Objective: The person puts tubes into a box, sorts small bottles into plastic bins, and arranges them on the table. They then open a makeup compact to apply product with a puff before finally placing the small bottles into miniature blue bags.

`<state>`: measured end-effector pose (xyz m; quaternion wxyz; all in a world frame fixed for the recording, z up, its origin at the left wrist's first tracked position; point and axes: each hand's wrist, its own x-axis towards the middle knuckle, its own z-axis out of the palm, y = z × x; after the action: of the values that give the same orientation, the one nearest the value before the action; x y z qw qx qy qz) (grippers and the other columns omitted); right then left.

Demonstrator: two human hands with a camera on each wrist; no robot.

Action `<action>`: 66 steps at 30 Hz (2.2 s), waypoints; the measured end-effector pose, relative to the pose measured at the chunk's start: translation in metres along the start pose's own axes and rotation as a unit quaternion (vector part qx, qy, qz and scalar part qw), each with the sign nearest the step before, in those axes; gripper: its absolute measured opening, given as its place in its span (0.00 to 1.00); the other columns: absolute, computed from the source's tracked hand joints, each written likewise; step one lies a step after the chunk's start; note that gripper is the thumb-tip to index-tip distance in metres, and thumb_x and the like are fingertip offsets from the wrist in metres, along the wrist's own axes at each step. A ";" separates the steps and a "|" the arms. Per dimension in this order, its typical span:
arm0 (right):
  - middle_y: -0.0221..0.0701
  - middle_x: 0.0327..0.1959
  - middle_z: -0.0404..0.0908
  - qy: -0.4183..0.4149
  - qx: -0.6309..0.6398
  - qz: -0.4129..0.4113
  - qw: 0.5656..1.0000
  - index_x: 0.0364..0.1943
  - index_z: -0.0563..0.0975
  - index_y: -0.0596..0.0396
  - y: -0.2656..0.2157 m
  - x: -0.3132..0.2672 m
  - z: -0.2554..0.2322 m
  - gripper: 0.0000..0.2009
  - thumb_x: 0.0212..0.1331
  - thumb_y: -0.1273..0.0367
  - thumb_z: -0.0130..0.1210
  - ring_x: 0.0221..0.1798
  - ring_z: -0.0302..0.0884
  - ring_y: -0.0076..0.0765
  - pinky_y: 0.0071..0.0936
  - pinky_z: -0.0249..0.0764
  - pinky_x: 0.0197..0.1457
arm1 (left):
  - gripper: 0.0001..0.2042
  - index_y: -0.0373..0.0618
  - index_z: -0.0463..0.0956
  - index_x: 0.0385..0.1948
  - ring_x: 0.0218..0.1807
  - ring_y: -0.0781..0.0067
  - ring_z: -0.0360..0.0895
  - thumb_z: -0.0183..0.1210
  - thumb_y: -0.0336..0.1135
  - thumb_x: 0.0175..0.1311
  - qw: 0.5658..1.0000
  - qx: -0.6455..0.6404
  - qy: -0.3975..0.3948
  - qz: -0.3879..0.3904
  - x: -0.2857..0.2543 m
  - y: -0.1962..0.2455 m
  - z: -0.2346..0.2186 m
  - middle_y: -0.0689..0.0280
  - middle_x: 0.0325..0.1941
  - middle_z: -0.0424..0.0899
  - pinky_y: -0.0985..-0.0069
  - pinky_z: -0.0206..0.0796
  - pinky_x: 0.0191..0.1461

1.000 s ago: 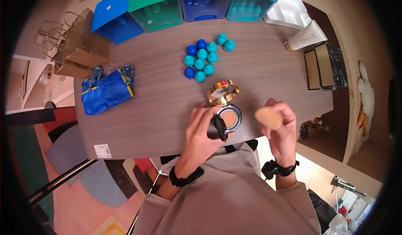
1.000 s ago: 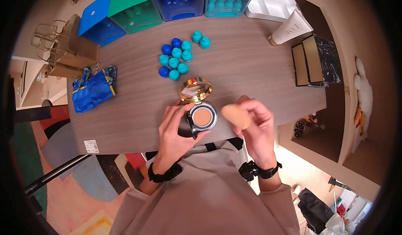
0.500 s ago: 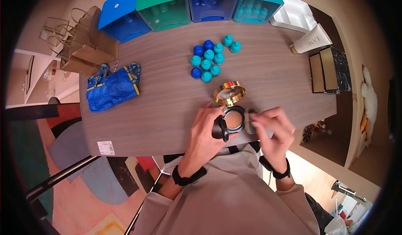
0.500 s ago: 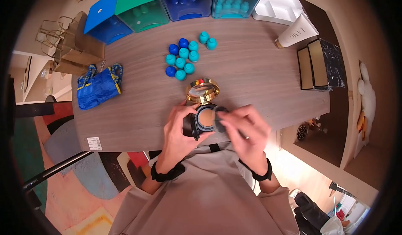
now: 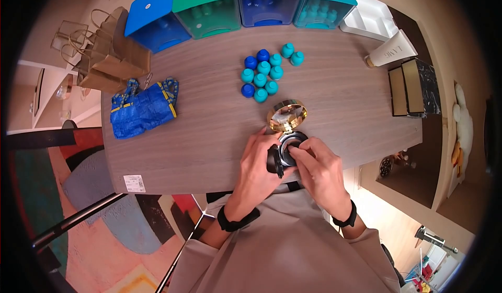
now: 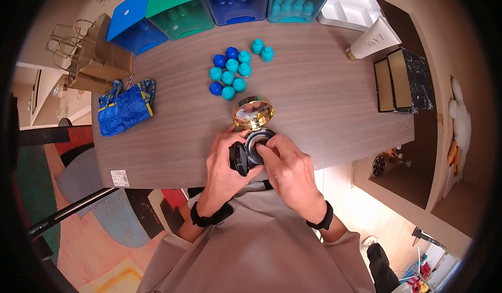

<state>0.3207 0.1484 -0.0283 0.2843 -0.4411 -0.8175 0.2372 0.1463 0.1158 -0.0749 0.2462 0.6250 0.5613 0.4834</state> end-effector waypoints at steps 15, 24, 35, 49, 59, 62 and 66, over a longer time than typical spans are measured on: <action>0.36 0.39 0.80 -0.008 -0.007 0.002 1.000 0.45 0.86 0.61 0.001 0.000 -0.002 0.14 0.52 0.83 0.66 0.34 0.84 0.43 0.40 0.79 0.32 | 0.38 0.40 0.75 0.59 0.60 0.35 0.83 0.85 0.25 0.41 1.000 0.005 0.003 0.017 -0.004 -0.003 0.001 0.54 0.59 0.86 0.45 0.78 0.71; 0.32 0.36 0.78 -0.033 -0.054 -0.047 0.997 0.44 0.87 0.58 0.004 0.009 -0.015 0.16 0.49 0.82 0.65 0.35 0.83 0.40 0.36 0.78 0.33 | 0.38 0.43 0.73 0.55 0.66 0.38 0.84 0.89 0.33 0.43 0.999 0.025 -0.018 -0.013 -0.005 0.000 -0.002 0.52 0.61 0.89 0.48 0.78 0.71; 0.29 0.37 0.77 -0.124 -0.128 -0.200 0.963 0.38 0.84 0.59 0.010 0.024 -0.034 0.10 0.50 0.75 0.67 0.37 0.82 0.33 0.33 0.80 0.33 | 0.37 0.45 0.72 0.56 0.68 0.39 0.82 0.87 0.32 0.45 0.998 0.003 -0.058 -0.021 -0.002 -0.002 -0.005 0.54 0.61 0.89 0.46 0.72 0.78; 0.30 0.39 0.78 -0.169 -0.221 -0.168 0.946 0.30 0.78 0.55 -0.001 0.020 -0.042 0.07 0.49 0.71 0.64 0.41 0.81 0.32 0.31 0.78 0.36 | 0.36 0.45 0.72 0.55 0.69 0.40 0.82 0.87 0.32 0.45 0.998 -0.028 -0.052 -0.028 -0.002 -0.001 -0.003 0.54 0.61 0.90 0.46 0.70 0.80; 0.34 0.37 0.85 0.003 0.055 0.058 0.997 0.46 0.90 0.59 -0.003 -0.006 -0.029 0.11 0.61 0.82 0.70 0.25 0.81 0.31 0.28 0.74 0.26 | 0.43 0.35 0.71 0.64 0.71 0.31 0.76 0.87 0.34 0.46 0.998 0.026 -0.051 0.022 -0.005 0.003 -0.002 0.54 0.61 0.80 0.45 0.74 0.75; 0.34 0.36 0.85 0.102 0.059 0.138 0.984 0.45 0.90 0.59 -0.013 -0.008 -0.011 0.10 0.61 0.82 0.70 0.25 0.80 0.33 0.29 0.73 0.26 | 0.43 0.31 0.69 0.64 0.68 0.33 0.78 0.87 0.37 0.48 0.997 0.066 -0.020 0.044 -0.010 0.005 0.004 0.54 0.61 0.78 0.46 0.75 0.75; 0.35 0.36 0.83 0.098 -0.080 0.115 0.985 0.47 0.88 0.58 -0.018 -0.014 0.011 0.10 0.62 0.80 0.69 0.29 0.84 0.41 0.36 0.78 0.30 | 0.43 0.29 0.69 0.64 0.63 0.38 0.80 0.86 0.36 0.49 0.994 0.082 0.002 0.074 -0.014 -0.001 0.010 0.54 0.61 0.77 0.46 0.75 0.75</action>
<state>0.3093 0.1262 -0.0281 0.2978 -0.5748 -0.7456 0.1579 0.1561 0.1055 -0.0845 0.1569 0.6818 0.5519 0.4539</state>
